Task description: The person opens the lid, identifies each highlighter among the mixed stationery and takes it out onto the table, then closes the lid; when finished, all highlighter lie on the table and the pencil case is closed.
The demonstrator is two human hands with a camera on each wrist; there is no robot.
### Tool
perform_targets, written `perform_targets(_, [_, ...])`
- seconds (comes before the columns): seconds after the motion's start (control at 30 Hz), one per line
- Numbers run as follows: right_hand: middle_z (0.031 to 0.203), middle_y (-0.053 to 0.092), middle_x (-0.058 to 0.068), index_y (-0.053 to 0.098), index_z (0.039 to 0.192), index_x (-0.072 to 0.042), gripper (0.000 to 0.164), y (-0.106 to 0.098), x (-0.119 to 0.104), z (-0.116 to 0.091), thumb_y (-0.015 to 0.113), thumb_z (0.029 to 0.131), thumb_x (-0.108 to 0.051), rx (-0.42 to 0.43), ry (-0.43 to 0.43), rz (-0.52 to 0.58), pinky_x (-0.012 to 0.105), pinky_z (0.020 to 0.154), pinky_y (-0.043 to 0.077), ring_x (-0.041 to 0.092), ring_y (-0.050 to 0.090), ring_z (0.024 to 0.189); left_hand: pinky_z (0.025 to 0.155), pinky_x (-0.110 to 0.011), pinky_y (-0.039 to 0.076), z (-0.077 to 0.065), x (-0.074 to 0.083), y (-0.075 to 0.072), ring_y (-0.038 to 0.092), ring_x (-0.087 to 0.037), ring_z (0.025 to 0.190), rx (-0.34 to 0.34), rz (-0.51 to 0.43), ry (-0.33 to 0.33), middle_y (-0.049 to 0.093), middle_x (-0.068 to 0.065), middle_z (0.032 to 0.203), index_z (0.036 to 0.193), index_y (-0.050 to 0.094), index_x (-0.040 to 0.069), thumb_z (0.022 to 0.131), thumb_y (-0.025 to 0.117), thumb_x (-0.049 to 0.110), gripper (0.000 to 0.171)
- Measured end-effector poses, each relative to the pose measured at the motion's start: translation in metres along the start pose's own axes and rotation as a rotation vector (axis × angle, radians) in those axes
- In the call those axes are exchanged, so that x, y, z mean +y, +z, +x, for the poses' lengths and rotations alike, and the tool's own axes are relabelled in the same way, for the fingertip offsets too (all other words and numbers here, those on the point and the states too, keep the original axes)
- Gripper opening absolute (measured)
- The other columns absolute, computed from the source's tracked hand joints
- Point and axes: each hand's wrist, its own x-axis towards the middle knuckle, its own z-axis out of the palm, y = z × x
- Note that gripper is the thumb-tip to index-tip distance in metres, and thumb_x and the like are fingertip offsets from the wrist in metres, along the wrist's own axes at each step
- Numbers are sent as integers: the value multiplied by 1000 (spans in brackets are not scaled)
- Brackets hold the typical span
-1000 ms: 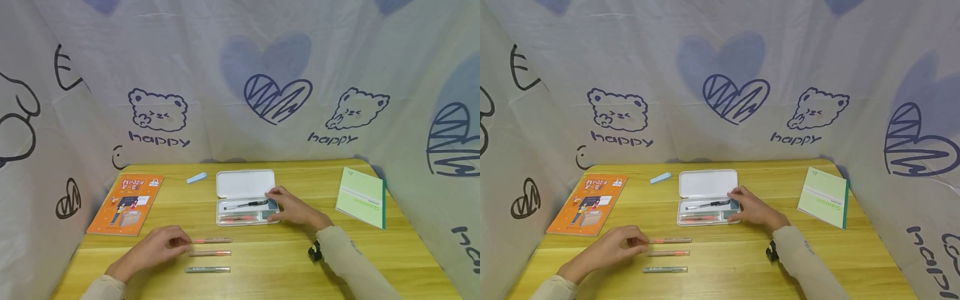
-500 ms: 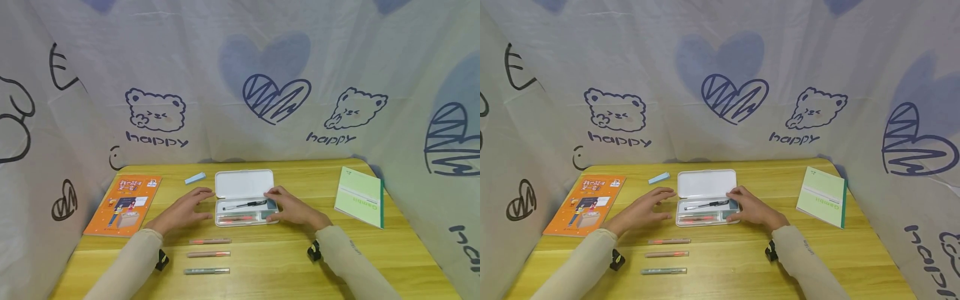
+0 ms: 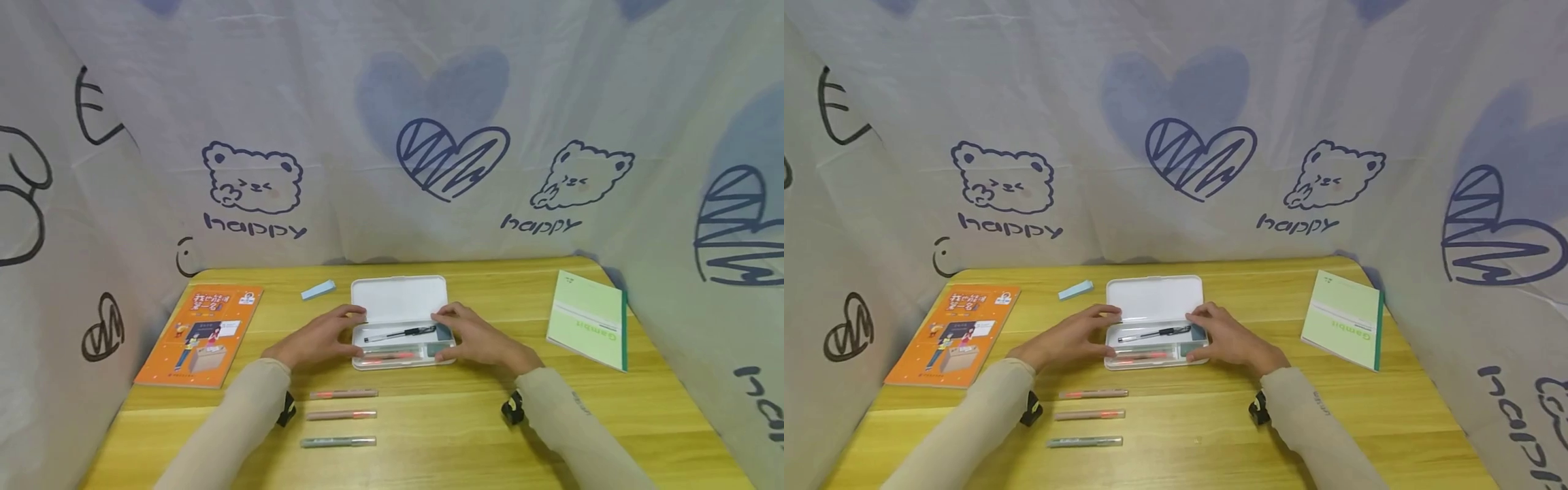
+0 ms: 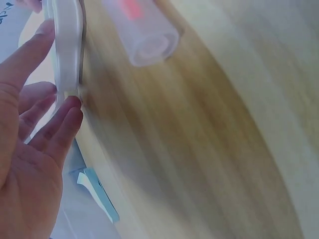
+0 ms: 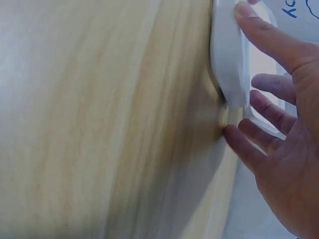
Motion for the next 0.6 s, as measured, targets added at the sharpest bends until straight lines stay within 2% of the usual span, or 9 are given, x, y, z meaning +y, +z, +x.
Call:
perform_targets(0.17, [158,51,12,52,163,-11,80,3,-6,0,84,97,-43,100,6,-94,58,126,41,34,45,147,132,-53,35,0,1,-1,41,-32,160,-24,-9,20,42,-6,173,163,51,6,101,80,39,76])
perform_targets(0.3, [140,64,8,66,148,-10,53,10,-16,3,79,102,-34,177,-44,-120,54,117,51,30,56,134,132,-52,36,0,0,0,42,-32,159,-24,-3,21,44,-6,171,161,52,5,101,80,36,73])
perform_targets(0.43, [123,69,3,74,132,-10,31,20,-26,7,75,106,-27,160,-106,-139,49,106,56,24,63,119,133,-53,34,-1,-1,0,40,-33,160,-35,-24,12,42,-6,172,162,51,5,100,82,34,75])
perform_targets(0.6, [112,69,-3,77,119,-16,16,28,-36,9,75,106,-25,147,-135,-167,43,98,57,17,61,107,134,-54,32,-2,-2,0,37,-34,162,-54,-51,11,39,-6,174,164,48,6,99,83,39,81])
